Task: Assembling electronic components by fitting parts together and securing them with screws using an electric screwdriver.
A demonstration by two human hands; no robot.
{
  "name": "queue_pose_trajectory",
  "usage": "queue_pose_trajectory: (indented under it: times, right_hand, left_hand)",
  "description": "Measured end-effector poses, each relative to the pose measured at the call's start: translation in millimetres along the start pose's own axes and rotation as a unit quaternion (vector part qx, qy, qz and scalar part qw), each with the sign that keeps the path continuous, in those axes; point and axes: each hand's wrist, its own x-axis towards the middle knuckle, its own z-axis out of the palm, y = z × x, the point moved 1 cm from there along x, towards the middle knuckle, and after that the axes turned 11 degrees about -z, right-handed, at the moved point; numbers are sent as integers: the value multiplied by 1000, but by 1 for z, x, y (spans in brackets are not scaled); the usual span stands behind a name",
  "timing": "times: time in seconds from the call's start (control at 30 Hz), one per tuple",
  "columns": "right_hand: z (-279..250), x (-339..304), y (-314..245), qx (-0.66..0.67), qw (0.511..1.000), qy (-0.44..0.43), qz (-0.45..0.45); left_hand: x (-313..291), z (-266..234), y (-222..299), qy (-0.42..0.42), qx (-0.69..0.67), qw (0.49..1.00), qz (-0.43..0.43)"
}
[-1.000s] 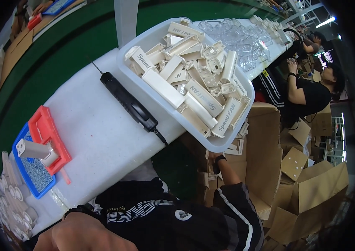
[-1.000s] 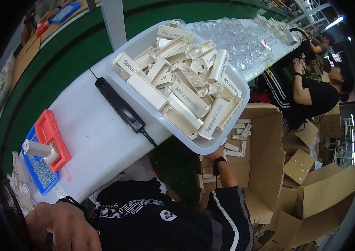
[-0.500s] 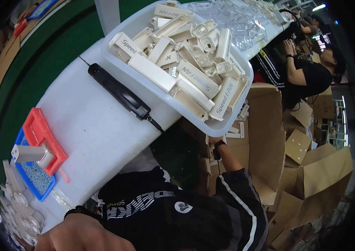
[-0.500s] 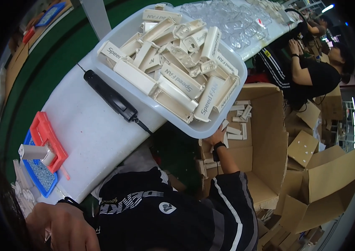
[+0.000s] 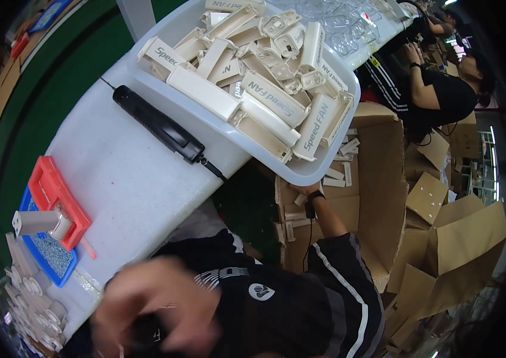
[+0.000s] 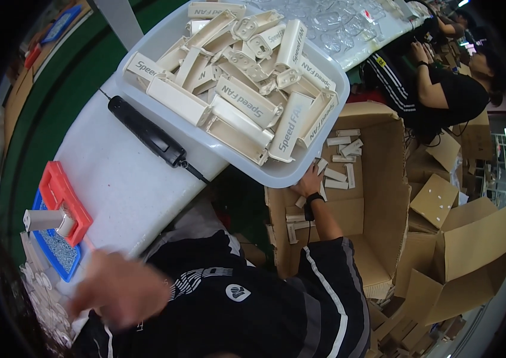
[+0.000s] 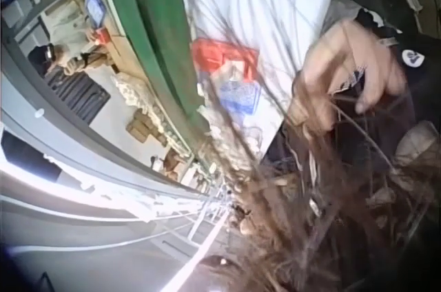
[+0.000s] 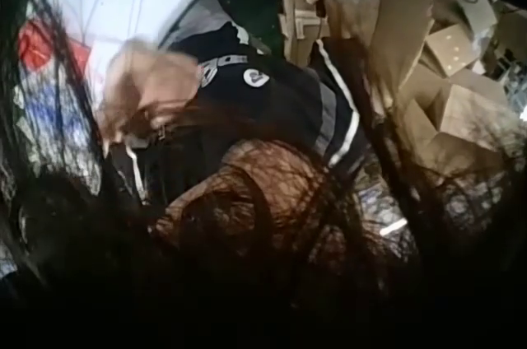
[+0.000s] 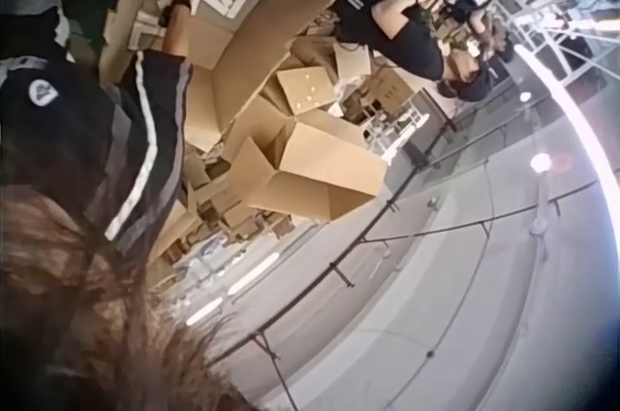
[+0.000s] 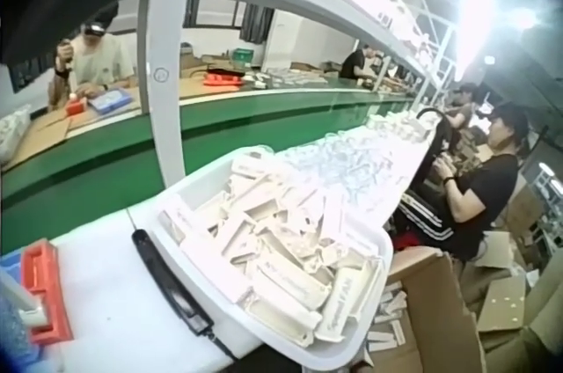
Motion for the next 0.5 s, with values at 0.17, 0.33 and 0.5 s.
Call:
queue_pose_trajectory:
  times: [0.17, 0.33, 0.5]
  right_hand:
    - [4, -21, 16, 78, 997, 10, 1]
    - [4, 3, -6, 54, 999, 0, 8]
    - [4, -3, 7, 3, 999, 39, 12]
  left_hand:
    - [7, -88, -131, 183, 386, 838, -340]
    - [24, -150, -255, 246, 499, 822, -121]
    - [49, -156, -274, 316, 482, 755, -312]
